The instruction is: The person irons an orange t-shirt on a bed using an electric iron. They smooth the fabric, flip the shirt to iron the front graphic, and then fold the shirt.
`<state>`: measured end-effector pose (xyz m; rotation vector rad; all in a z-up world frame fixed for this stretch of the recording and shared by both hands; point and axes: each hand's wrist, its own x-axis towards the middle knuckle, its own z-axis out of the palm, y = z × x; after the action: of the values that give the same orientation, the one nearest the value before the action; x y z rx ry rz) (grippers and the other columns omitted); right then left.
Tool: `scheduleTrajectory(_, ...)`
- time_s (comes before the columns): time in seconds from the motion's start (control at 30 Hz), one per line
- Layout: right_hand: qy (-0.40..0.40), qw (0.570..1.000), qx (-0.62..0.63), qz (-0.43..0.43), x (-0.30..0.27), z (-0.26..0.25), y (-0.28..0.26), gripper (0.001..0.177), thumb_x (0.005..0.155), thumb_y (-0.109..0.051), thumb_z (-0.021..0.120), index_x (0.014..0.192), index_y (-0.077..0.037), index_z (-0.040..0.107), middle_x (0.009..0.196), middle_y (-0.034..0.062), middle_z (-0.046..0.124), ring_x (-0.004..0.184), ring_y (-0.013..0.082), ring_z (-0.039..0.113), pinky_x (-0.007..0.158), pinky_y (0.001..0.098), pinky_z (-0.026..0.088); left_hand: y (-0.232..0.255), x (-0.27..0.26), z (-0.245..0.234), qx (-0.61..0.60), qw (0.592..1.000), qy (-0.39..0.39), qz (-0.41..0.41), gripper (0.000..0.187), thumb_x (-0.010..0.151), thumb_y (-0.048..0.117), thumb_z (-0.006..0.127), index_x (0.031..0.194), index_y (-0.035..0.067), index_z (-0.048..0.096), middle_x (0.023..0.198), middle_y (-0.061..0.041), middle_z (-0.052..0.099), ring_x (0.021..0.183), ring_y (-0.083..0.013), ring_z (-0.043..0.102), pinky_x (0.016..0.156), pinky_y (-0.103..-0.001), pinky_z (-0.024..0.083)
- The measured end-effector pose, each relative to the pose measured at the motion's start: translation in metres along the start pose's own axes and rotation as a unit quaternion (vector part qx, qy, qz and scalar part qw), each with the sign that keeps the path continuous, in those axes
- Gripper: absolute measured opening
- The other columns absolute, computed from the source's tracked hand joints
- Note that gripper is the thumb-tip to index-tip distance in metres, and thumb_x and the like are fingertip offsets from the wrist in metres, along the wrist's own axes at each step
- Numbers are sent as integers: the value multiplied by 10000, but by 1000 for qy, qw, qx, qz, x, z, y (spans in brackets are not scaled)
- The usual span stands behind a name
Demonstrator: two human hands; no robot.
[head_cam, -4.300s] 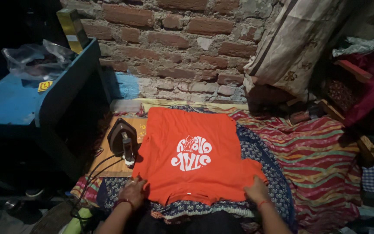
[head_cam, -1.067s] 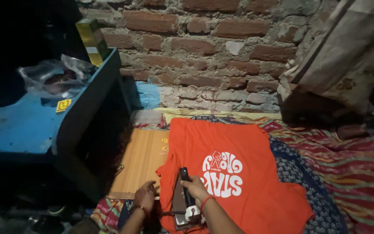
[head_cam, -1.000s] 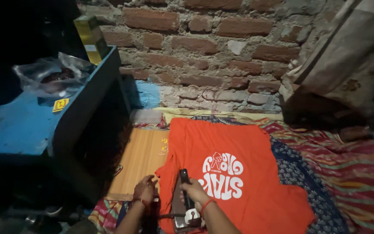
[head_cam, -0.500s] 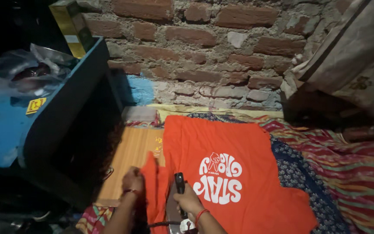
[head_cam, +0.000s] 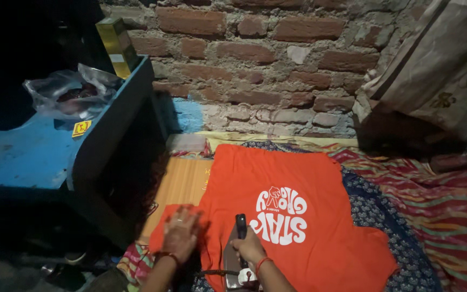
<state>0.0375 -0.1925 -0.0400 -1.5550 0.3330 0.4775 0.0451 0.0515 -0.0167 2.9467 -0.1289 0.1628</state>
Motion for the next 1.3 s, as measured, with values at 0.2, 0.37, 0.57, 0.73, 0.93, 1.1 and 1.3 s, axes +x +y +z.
scheduleTrajectory(0.2,-108,991,-55,57,-33,4,-26,494,865,-10,667,1298,-116,455,705,41,547,494,128,508,433,320,426,26,-20,-54,60,941,-296,-152,411,1058,461,452,1329,241,671,1446,-24,598,1409,-200,517,1260,-569,263)
scheduleTrajectory(0.37,-166,977,-117,67,-34,3,-31,485,883,-29,683,1303,-132,464,692,31,554,493,116,521,438,303,454,3,-36,-29,157,953,-200,-162,455,1013,352,556,1443,204,531,1516,-33,529,1420,-235,488,1177,-496,355)
scheduleTrajectory(0.57,-34,981,-188,-7,-19,17,-10,355,824,-32,694,1144,-50,542,636,51,585,443,150,568,401,329,454,46,-40,-36,15,946,-302,-115,998,862,480,788,1621,336,157,1704,-94,94,1580,-359,93,1246,-573,239)
scheduleTrajectory(0.73,-36,985,-170,-4,-21,16,-12,368,819,-25,691,1152,-36,535,637,73,557,433,157,538,392,340,430,60,-31,-53,14,908,-401,-122,1205,808,478,847,1660,359,3,1739,-134,-91,1590,-463,-38,1215,-624,279)
scheduleTrajectory(0.93,-51,947,-293,-126,-15,21,-35,432,814,-62,696,1230,-61,578,869,190,691,757,294,688,668,400,542,60,-21,-42,33,894,-430,-120,1360,747,505,901,1664,331,-89,1731,-170,-143,1570,-517,-45,1201,-591,316)
scheduleTrajectory(1.1,-30,916,-376,-135,24,37,-58,460,814,-97,690,1262,-86,585,1144,228,688,1128,384,658,946,445,524,55,-28,-32,36,916,-384,-109,1418,744,809,812,1638,192,-100,1719,-165,-88,1571,-488,-5,1227,-615,266)
scheduleTrajectory(1.3,20,912,-398,-102,57,48,-72,375,846,-143,680,1211,-83,618,1169,210,696,1129,389,659,951,467,523,46,-16,-44,21,895,-437,-84,1240,830,577,803,1663,178,-23,1729,-177,-34,1568,-506,46,1221,-518,332)
